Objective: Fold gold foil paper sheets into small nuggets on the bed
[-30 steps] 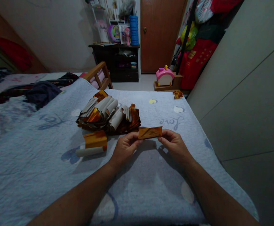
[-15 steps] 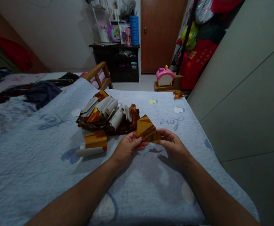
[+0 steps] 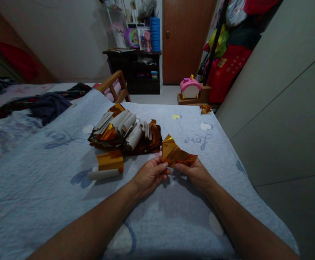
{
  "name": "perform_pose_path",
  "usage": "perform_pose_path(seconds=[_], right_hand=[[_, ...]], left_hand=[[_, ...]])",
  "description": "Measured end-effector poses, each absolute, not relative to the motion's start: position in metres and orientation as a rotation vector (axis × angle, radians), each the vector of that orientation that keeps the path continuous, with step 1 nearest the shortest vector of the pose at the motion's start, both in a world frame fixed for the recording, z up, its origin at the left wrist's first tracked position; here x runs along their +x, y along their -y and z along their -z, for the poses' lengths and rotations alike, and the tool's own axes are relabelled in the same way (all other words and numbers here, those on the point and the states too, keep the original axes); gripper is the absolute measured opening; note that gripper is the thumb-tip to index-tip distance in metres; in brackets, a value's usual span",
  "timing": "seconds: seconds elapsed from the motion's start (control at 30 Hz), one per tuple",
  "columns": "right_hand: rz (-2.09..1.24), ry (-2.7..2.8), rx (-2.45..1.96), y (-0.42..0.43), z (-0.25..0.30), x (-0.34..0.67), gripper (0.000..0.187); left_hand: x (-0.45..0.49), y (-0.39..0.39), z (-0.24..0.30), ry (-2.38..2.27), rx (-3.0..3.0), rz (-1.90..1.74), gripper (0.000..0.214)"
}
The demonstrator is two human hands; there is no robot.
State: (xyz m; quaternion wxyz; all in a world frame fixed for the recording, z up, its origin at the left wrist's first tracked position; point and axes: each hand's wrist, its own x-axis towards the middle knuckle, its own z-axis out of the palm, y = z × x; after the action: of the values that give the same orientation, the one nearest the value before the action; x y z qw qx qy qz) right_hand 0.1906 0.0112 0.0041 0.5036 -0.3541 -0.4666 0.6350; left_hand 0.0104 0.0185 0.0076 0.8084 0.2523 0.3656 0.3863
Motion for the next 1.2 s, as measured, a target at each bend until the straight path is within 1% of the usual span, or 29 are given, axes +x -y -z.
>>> perform_pose_path(seconds=[0.1, 0.43, 0.67, 0.97, 1.13, 1.2], right_hand=[[-1.534, 1.1, -0.862, -0.011, -0.005, 0.19, 0.028], [-1.555, 1.033, -0.882, -0.011, 0.001, 0.192, 0.032], [-1.606, 1.044, -0.884, -0.012, 0.001, 0.199, 0.029], [-1.45, 0.957, -0.979, -0.014, -0.007, 0.214, 0.028], [-1.338, 1.129, -0.993, -0.016, -0.008, 0.219, 0.026], [-1.261, 1.232, -1.015, -0.017, -0.009, 0.22, 0.022]], left_hand=[[0.011, -0.018, -0.007, -0.792, 0.552, -0.828, 0.026], [0.01, -0.019, -0.004, -0.774, 0.578, -0.813, 0.033], [0.009, -0.02, -0.009, -0.813, 0.631, -0.893, 0.037], [0.008, -0.02, -0.007, -0.94, 0.879, -0.994, 0.032], [0.004, -0.019, -0.006, -1.051, 1.149, -1.074, 0.022], [0.002, -0.019, -0.005, -1.08, 1.252, -1.107, 0.016]])
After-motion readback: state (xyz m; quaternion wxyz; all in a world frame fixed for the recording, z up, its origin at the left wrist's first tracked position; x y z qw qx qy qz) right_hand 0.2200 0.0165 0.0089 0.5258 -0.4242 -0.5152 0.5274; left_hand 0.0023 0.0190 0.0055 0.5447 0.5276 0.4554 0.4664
